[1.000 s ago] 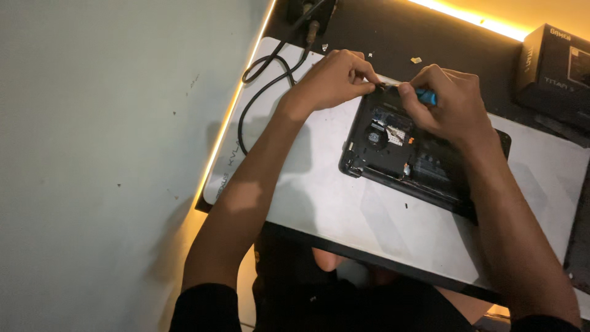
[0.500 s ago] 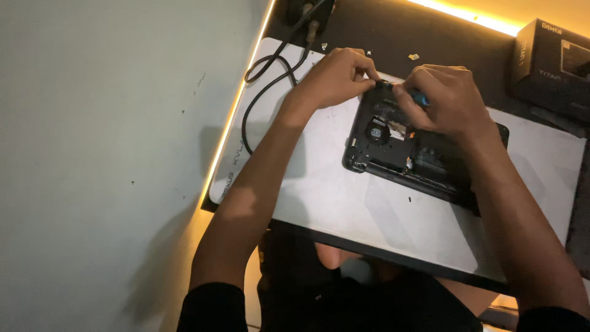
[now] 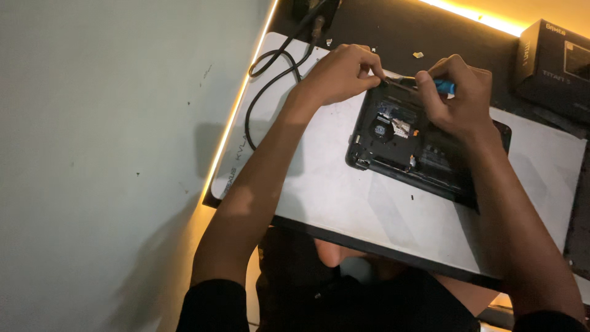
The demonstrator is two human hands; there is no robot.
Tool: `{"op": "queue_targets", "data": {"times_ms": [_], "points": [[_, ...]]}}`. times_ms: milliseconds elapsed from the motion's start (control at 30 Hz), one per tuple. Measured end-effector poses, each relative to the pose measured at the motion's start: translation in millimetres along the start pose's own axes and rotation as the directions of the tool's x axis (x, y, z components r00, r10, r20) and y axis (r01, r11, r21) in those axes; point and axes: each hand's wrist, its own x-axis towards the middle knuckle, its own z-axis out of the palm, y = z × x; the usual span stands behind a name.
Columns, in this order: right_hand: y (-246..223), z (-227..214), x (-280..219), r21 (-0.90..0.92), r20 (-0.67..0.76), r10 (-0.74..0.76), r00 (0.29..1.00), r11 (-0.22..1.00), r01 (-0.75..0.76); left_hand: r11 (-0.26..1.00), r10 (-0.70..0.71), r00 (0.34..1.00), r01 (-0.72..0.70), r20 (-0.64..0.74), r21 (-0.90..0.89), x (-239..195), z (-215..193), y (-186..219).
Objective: The person disassembles a laptop by removing the back cover and then detaching the battery. They use a screwdriver to remove screws and pry open the casing, then disconnect the battery connector and lift the battery out of the chassis.
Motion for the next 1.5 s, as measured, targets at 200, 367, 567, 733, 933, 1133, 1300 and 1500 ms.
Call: {"op": "queue_targets", "data": {"times_ms": [200,367,567,733,933,1133,1300,1500], "points": [[1.5,3.8,-3.6,0.086,-0.056,0.125,0.991,0.989,-0.12,0.995,-0.069,0.997,0.071,0.02,-0.067,-0.3,-0.5,0.1],[10.9,9.5,-6.0,0.115,-0.08,0.168,0.983,0.981,-0.158,0.996,-0.045,0.999,0.045,0.003,-0.077,0.7,0.7,-1.8],[4.7,8.6,-4.1,0.124,-0.071,0.185,0.98,0.977,-0.175,0.996,-0.006,1.0,0.005,-0.007,-0.093,-0.5,-1.0,-1.2],[10.6,9.9,-6.2,0.127,-0.07,0.14,0.988,0.983,-0.13,0.996,0.021,1.0,-0.022,-0.014,-0.089,0.6,0.1,-3.9],[4.7,9.8,-5.0,0.113,-0.065,0.143,0.988,0.984,-0.135,0.996,-0.025,1.0,0.025,0.005,-0.083,-2.8,-3.0,2.6],[3.9,-2.1,13.2,0.0,0.019,0.135,0.991,0.991,-0.136,0.994,0.053,0.998,-0.056,-0.026,-0.09,5.7,6.3,-15.8],[-24.3,-24.7,62.9,-0.019,0.194,0.157,0.968,0.987,-0.157,0.996,0.024,1.0,-0.024,-0.007,-0.091,0.4,0.2,-5.1],[-47.6,-39.0,113.6,-0.197,0.465,0.192,0.864,0.974,-0.111,0.996,0.025,1.0,-0.026,-0.009,-0.091,-0.4,-1.5,-2.1]]}}
